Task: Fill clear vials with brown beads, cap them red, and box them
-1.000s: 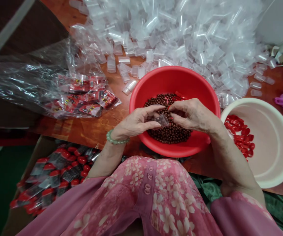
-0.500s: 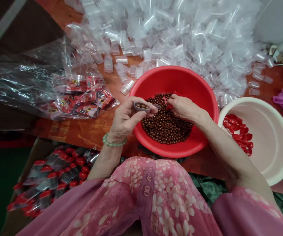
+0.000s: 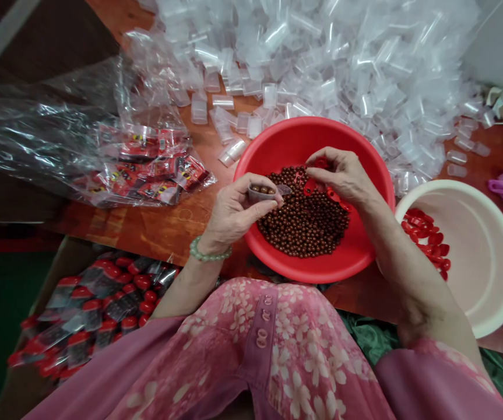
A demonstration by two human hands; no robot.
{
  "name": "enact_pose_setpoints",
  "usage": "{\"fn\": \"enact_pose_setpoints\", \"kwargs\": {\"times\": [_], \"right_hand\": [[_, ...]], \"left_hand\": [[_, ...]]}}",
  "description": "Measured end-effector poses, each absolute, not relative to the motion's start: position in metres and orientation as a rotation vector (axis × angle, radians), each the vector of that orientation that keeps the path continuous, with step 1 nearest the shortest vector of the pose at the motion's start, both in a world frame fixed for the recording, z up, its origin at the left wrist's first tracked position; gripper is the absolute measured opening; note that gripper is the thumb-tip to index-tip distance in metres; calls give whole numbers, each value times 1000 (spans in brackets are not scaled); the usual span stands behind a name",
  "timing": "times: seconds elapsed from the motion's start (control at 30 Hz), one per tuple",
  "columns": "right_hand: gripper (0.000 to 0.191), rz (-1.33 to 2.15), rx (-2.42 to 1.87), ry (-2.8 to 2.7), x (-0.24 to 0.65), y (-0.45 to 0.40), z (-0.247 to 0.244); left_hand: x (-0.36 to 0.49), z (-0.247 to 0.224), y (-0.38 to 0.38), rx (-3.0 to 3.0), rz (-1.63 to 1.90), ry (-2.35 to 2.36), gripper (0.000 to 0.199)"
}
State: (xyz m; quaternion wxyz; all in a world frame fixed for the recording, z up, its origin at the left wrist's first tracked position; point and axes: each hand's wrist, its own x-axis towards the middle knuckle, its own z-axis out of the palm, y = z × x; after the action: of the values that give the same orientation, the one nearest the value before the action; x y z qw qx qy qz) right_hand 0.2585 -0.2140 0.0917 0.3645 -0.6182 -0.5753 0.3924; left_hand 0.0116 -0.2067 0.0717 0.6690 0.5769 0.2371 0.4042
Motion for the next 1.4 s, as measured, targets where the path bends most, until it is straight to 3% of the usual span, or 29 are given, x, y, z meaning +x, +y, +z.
{"fn": "enact_pose_setpoints", "kwargs": {"times": [0.17, 0.37, 0.67, 0.9, 1.03, 1.2, 1.4], "right_hand": [[35, 1335, -1355, -967, 230, -229, 114], [42, 1450, -1289, -818, 210, -238, 117], [29, 816, -1506, -1472, 197, -251, 109], [57, 534, -1442, -2201, 199, -268, 119], [46, 423, -1482, -2158, 200, -273, 120], [20, 557, -1495, -1945, 197, -269, 121], [31, 899, -1428, -1459, 202, -251, 124]], "left_hand": [[20, 80, -212, 1292, 893, 654, 19], [20, 80, -217, 1326, 911, 666, 24], [18, 72, -215, 1333, 953, 668, 29], [17, 70, -210, 1203, 996, 602, 26], [16, 68, -209, 1138, 956, 575, 30], [14, 65, -207, 1044, 844, 486, 37], [4, 67, -202, 886, 708, 294, 52]]}}
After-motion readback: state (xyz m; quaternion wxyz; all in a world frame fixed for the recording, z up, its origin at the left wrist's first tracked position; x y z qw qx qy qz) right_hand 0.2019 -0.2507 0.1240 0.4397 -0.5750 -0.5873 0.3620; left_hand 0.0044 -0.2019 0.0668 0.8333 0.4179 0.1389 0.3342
